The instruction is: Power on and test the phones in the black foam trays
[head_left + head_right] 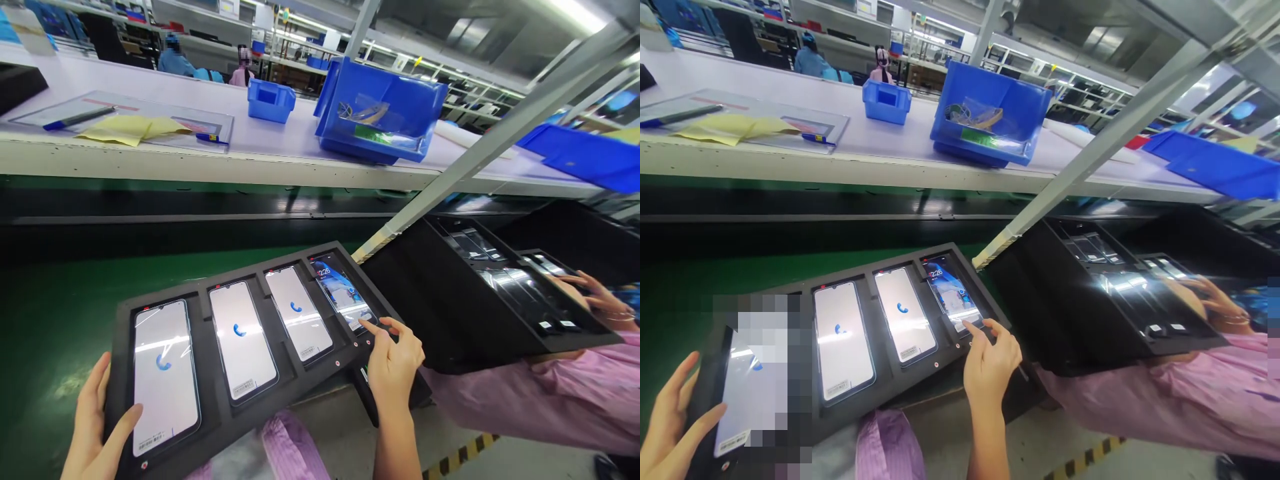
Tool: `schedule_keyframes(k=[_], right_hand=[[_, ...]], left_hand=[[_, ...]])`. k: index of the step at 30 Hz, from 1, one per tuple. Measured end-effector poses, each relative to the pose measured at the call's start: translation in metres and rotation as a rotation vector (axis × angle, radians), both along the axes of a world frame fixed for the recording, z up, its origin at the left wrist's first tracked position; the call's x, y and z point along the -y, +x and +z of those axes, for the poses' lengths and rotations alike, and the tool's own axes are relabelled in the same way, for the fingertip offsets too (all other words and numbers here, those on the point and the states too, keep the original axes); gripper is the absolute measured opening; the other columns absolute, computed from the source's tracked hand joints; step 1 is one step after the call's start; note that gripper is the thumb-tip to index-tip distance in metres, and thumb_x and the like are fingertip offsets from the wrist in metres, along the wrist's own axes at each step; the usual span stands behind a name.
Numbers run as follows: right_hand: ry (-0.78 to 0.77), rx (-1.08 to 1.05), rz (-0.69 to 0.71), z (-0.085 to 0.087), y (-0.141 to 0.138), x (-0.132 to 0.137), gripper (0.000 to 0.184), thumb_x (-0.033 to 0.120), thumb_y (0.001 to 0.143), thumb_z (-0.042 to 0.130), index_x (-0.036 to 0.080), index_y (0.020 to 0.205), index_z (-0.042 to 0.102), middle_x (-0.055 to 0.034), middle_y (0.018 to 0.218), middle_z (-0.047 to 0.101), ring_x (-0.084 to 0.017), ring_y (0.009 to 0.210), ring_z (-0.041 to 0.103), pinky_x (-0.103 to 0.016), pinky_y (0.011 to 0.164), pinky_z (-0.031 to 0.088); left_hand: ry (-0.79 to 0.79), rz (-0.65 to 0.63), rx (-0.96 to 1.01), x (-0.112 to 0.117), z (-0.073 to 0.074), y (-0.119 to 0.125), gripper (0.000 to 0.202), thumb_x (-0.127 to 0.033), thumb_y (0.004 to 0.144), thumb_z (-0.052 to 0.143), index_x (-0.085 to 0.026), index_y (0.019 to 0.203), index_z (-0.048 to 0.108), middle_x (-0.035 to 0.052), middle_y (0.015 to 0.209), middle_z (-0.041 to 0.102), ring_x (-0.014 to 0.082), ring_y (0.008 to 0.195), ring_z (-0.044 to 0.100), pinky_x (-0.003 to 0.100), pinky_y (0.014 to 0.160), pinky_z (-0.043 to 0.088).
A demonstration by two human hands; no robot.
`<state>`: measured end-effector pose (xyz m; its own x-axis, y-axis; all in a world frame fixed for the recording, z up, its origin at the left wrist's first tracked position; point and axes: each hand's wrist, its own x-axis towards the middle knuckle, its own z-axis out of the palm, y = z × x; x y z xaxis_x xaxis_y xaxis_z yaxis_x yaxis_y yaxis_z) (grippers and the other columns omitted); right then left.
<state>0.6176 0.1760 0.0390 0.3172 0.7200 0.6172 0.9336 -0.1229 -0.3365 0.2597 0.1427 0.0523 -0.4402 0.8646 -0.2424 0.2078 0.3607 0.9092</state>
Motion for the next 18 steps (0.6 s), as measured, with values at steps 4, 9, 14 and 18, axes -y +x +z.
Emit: schedule_keyframes(k=[4, 9, 14, 18], right_hand=[[0.051, 0.017, 0.044, -0.003, -0.005, -0.004, 0.046, 0.028, 0.091, 0.028, 0.016, 0.080, 0.071, -0.0098, 0.087, 0.054, -0.020, 0.077, 0.045, -0.039, 0.077, 0.031], [0.083, 0.017, 0.278, 0.002, -0.030, -0.004, 0.039, 0.018, 0.090, 0.031, 0.014, 0.084, 0.070, -0.0055, 0.080, 0.050, -0.016, 0.074, 0.045, -0.034, 0.076, 0.033], [0.005, 0.023, 0.782, 0.013, -0.090, 0.002, 0.035, 0.008, 0.087, 0.031, 0.014, 0.095, 0.064, -0.0016, 0.078, 0.046, -0.011, 0.073, 0.045, -0.038, 0.093, 0.027], [-0.045, 0.017, 1.005, 0.019, -0.126, 0.005, 0.033, 0.005, 0.084, 0.032, 0.014, 0.095, 0.062, -0.0017, 0.078, 0.046, -0.011, 0.074, 0.046, -0.039, 0.093, 0.027]], left_hand=[[0.005, -0.052, -0.055, -0.002, 0.006, 0.003, 0.068, -0.050, 0.078, 0.046, -0.034, 0.139, 0.021, -0.0004, 0.148, 0.021, 0.0268, 0.137, 0.017, 0.051, 0.112, 0.015], [0.068, -0.087, -0.074, -0.007, -0.006, -0.006, 0.065, -0.043, 0.080, 0.048, -0.032, 0.139, 0.022, 0.0002, 0.149, 0.020, 0.0253, 0.137, 0.015, 0.047, 0.114, 0.007], [0.137, -0.190, -0.041, -0.006, -0.019, -0.018, 0.075, -0.030, 0.075, 0.055, -0.029, 0.140, 0.018, 0.0040, 0.149, 0.021, 0.0257, 0.137, 0.017, 0.049, 0.113, 0.011], [0.132, -0.266, 0.025, 0.000, -0.015, -0.019, 0.081, -0.026, 0.071, 0.055, -0.029, 0.141, 0.015, 0.0040, 0.150, 0.017, 0.0255, 0.138, 0.014, 0.048, 0.112, 0.014]])
